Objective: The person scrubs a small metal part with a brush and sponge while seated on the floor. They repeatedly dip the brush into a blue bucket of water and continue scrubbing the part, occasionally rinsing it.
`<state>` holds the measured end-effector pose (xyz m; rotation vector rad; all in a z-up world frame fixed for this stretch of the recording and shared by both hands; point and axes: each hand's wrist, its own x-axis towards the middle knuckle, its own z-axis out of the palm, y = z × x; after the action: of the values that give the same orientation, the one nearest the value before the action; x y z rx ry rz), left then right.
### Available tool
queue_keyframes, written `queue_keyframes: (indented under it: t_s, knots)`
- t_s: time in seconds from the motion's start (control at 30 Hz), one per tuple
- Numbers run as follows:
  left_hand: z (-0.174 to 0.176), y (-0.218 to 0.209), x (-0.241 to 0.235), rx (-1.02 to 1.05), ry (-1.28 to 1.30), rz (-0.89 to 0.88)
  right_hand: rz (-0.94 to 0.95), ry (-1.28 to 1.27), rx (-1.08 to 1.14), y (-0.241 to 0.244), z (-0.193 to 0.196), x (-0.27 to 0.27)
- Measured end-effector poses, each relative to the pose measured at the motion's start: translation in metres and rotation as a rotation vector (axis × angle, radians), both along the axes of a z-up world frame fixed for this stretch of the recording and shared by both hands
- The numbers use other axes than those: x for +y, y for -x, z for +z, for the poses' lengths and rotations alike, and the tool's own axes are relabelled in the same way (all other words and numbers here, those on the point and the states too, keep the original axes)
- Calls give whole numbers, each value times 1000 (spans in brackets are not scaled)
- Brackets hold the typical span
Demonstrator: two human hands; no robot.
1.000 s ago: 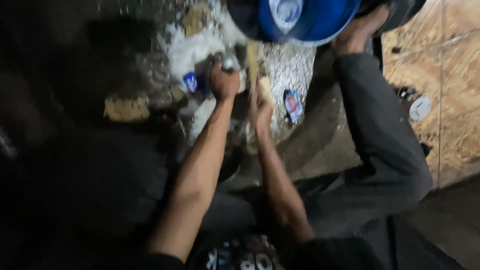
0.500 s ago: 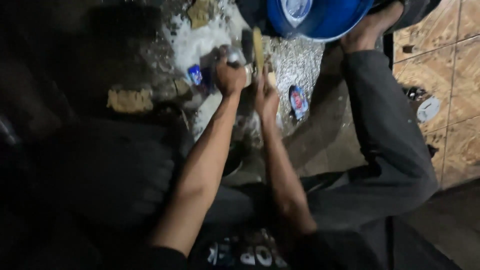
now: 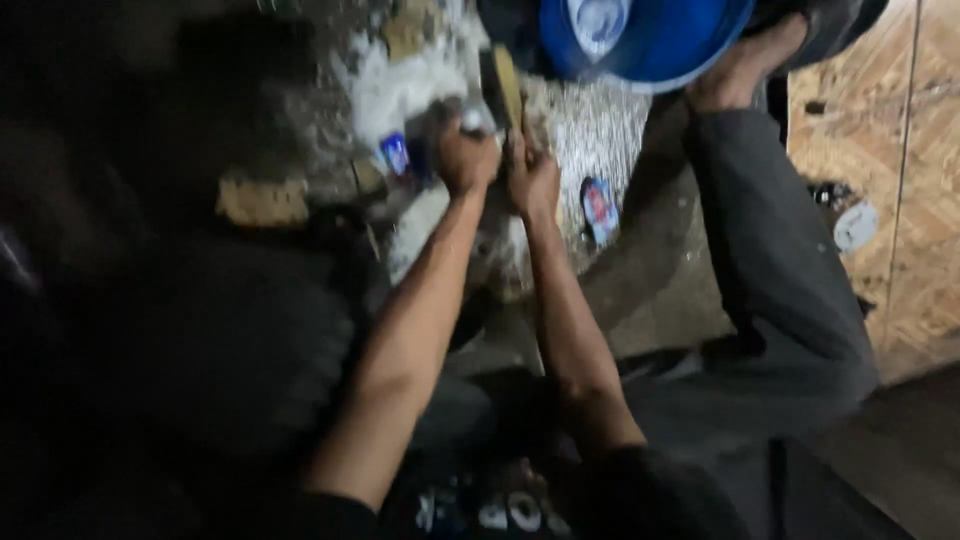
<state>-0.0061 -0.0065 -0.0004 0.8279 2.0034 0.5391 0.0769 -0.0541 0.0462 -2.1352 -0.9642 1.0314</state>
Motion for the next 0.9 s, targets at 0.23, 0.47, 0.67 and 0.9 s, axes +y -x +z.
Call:
queue_keyframes:
  t_s: [0.23, 0.47, 0.67, 0.9]
  knots:
    - [-30, -1, -3, 127, -254, -172, -82, 36, -1, 9, 26, -60]
    - [-32, 6, 7, 19, -27, -153, -80, -8, -4, 37, 41, -76]
    - [-19, -5, 2, 23, -26, -204, -16, -2, -33, 19, -1, -57]
    - [-15, -39, -1, 1, -165, -309, -194, 56, -33, 13, 5, -59]
